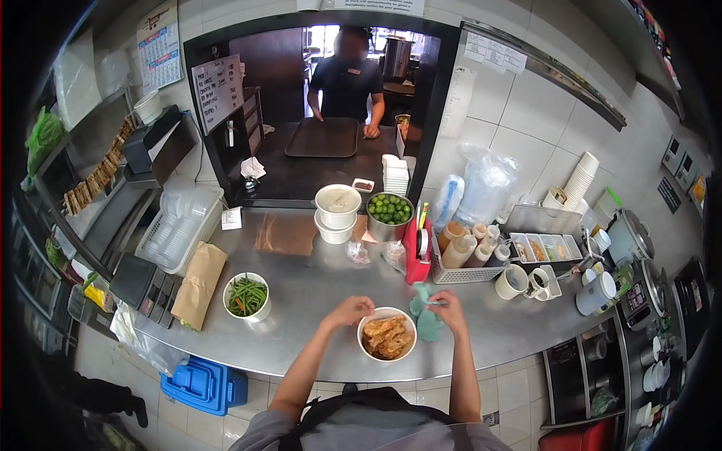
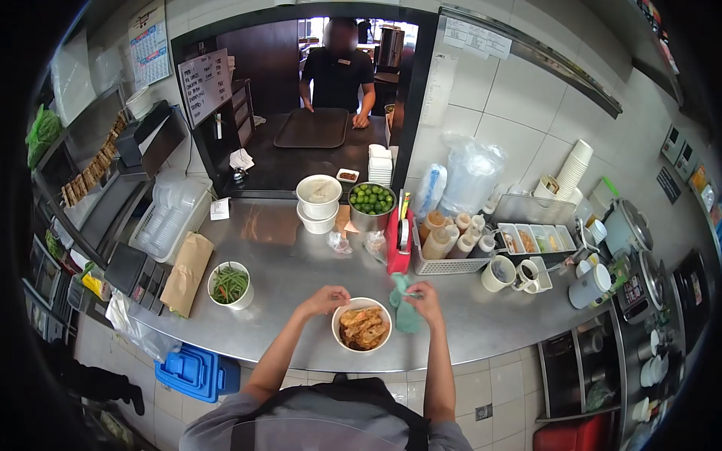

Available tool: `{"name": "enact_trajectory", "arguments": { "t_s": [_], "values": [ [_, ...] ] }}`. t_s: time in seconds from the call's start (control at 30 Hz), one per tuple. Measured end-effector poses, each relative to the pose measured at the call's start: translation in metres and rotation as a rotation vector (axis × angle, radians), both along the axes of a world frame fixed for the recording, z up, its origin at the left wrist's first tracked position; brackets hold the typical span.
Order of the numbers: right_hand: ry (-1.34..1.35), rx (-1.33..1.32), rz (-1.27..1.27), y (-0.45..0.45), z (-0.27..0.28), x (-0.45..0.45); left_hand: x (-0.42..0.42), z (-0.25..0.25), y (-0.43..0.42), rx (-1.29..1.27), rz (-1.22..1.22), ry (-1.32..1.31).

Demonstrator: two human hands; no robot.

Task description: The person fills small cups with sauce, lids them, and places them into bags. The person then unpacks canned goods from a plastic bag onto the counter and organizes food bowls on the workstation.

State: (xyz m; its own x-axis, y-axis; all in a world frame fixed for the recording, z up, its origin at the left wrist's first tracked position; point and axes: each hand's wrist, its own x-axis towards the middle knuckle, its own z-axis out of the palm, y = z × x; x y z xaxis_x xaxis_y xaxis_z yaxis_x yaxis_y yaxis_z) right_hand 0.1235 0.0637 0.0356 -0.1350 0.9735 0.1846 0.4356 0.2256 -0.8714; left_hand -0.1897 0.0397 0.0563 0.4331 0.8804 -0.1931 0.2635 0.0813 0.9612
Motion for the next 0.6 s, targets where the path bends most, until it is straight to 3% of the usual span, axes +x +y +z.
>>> {"name": "enact_trajectory", "arguments": {
  "t_s": [0.07, 0.13, 0.2, 0.33, 0.43, 0.57, 0.6],
  "values": [
    [0.058, -0.012, 0.245, 0.018, 0.002, -0.02, 0.01, 0.0, 0.008, 0.032, -0.018, 0.022],
    [0.27, -0.251, 0.456, 0.034, 0.008, -0.043, 0.015, -0.01, 0.02, 0.049, -0.014, 0.06],
    [0.283, -0.389, 0.566, 0.038, 0.034, -0.071, 0.018, -0.037, 0.033, 0.299, 0.025, 0.122],
    [0.169, -0.502, 0.802, 0.065, 0.024, -0.073, 0.016, -0.03, 0.032, 0.322, 0.112, 0.155],
    [0.104, -0.483, 0.766, 0.079, 0.021, -0.035, 0.01, -0.011, 0.022, 0.308, 0.211, 0.239],
    [0.574, -0.598, 0.461, 0.07, 0.018, -0.014, 0.006, -0.001, 0.021, 0.228, 0.275, 0.29],
    [0.571, -0.596, 0.456, 0.063, 0.021, -0.019, 0.007, -0.004, 0.022, 0.22, 0.288, 0.297]
  ]
}}
